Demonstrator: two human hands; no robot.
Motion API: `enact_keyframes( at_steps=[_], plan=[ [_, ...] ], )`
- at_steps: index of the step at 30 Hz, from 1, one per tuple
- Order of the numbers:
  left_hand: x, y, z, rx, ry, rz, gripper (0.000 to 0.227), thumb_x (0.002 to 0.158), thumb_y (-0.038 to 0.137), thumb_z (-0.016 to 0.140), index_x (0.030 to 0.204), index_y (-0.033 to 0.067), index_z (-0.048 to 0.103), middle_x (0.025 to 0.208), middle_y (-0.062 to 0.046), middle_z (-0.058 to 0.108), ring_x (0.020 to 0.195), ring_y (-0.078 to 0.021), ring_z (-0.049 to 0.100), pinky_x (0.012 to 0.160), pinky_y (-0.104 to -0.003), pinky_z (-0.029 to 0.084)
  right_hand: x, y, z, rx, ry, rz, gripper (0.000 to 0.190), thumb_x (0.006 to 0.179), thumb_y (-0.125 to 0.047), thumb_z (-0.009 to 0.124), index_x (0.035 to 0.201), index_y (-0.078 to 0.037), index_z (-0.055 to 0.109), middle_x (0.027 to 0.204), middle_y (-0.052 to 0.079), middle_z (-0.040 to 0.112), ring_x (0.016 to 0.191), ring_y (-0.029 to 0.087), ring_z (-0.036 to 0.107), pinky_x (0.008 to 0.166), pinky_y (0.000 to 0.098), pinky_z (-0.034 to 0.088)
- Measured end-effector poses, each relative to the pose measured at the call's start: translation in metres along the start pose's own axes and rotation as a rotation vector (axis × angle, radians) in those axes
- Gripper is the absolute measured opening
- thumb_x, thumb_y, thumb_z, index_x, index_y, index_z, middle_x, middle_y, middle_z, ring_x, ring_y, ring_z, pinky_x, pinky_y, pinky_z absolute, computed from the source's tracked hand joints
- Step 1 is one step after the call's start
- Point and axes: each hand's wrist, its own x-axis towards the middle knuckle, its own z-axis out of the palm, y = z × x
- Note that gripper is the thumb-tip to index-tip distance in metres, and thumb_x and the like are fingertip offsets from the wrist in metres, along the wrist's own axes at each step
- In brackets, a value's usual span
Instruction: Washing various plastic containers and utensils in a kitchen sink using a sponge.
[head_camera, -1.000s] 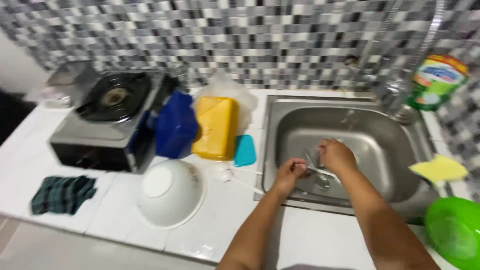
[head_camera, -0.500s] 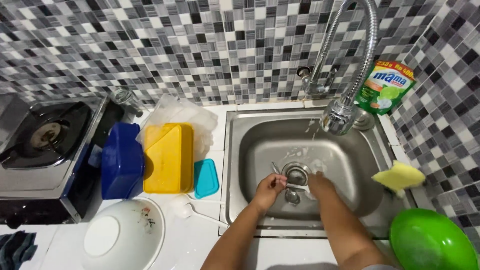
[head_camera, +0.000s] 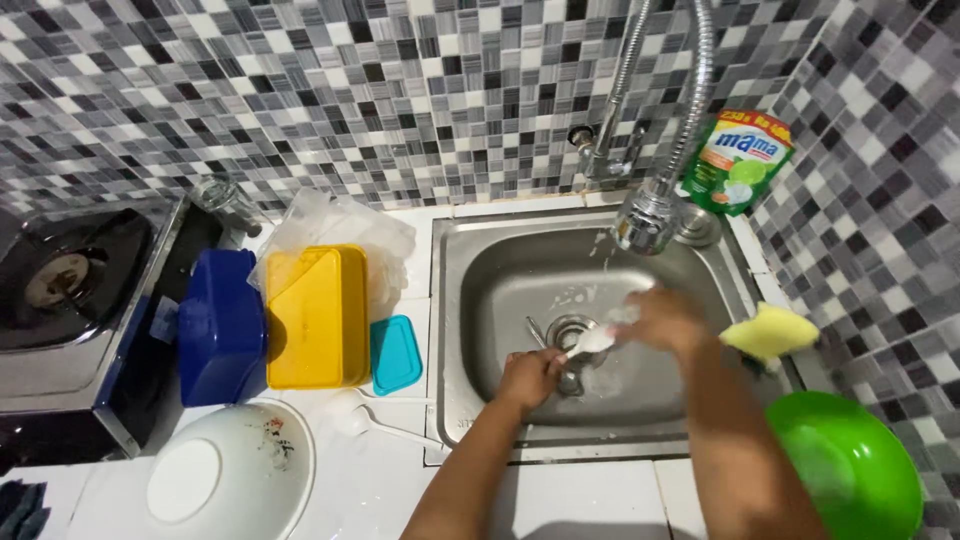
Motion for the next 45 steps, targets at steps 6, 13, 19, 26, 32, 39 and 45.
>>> enact_keyframes(
  at_steps=[6, 13, 19, 26, 32, 39, 45],
  plan=[
    [0.002, -0.022, 0.036, -0.674, 0.095, -0.082, 0.024, 0.106, 0.026, 0.057, 0.106, 0.0069, 0.071, 0.078, -0.007, 0.062, 0.072, -0.0167, 0.056, 0.068, -0.032, 0.049, -0.033, 0.026, -0.032, -0.048, -0.308, 0.548, 0.069, 0.089, -0.042, 0.082, 0.149, -0.025, 0.052, 0.162, 0.013, 0.032, 0.152, 0.050, 0.019, 0.113, 0.0720, 0.030],
    [-0.011, -0.024, 0.042, -0.550, 0.258, 0.154, 0.027, 0.107, 0.027, 0.057, 0.115, 0.0042, 0.070, 0.092, 0.000, 0.065, 0.083, -0.0114, 0.061, 0.076, -0.029, 0.050, 0.020, 0.062, 0.047, -0.119, 0.045, 0.508, 0.039, 0.103, -0.026, 0.058, 0.136, -0.009, 0.067, 0.150, 0.022, 0.054, 0.133, 0.039, 0.056, 0.104, 0.0563, 0.049],
    [-0.006, -0.026, 0.041, -0.978, 0.047, -0.232, 0.026, 0.107, 0.028, 0.052, 0.116, 0.0097, 0.069, 0.077, 0.002, 0.054, 0.069, -0.0108, 0.048, 0.067, -0.027, 0.044, 0.018, -0.005, 0.065, 0.672, 0.803, 0.084, 0.035, 0.086, 0.003, 0.059, 0.103, -0.019, 0.080, 0.117, 0.015, 0.063, 0.106, 0.033, 0.067, 0.089, 0.0434, 0.056],
    [-0.027, 0.007, 0.018, -0.573, 0.081, 0.012, 0.027, 0.107, 0.027, 0.055, 0.118, 0.0055, 0.068, 0.084, -0.002, 0.060, 0.077, -0.0147, 0.055, 0.073, -0.031, 0.048, -0.005, -0.073, 0.105, 0.700, 0.843, 0.005, 0.062, 0.079, -0.033, 0.084, 0.122, 0.003, 0.058, 0.133, 0.029, 0.046, 0.124, 0.042, 0.048, 0.102, 0.0492, 0.045],
    [-0.030, 0.011, 0.018, -0.590, 0.067, -0.005, 0.031, 0.105, 0.025, 0.054, 0.129, 0.0098, 0.064, 0.089, 0.001, 0.063, 0.081, -0.0120, 0.057, 0.078, -0.029, 0.050, -0.001, -0.074, 0.091, 1.237, 0.451, 0.185, 0.066, 0.092, -0.045, 0.065, 0.134, 0.005, 0.055, 0.118, 0.034, 0.065, 0.103, 0.041, 0.065, 0.087, 0.0512, 0.053],
    [-0.013, -0.024, 0.038, -0.855, 0.005, -0.073, 0.028, 0.113, 0.027, 0.051, 0.119, 0.0032, 0.064, 0.081, 0.001, 0.050, 0.073, -0.0112, 0.044, 0.067, -0.027, 0.042, -0.005, -0.089, 0.108, 1.149, 0.328, 0.199, 0.072, 0.091, -0.039, 0.072, 0.147, -0.002, 0.046, 0.129, 0.019, 0.063, 0.114, 0.030, 0.066, 0.090, 0.0361, 0.054],
    [-0.017, -0.001, 0.025, -0.878, 0.002, -0.096, 0.027, 0.109, 0.025, 0.053, 0.125, 0.0063, 0.063, 0.081, 0.003, 0.050, 0.073, -0.0100, 0.044, 0.068, -0.026, 0.042, -0.019, -0.105, 0.077, 1.764, 0.310, 0.252, 0.079, 0.088, -0.011, 0.069, 0.156, -0.011, 0.030, 0.128, 0.013, 0.065, 0.110, 0.025, 0.066, 0.084, 0.0352, 0.055]
  ],
)
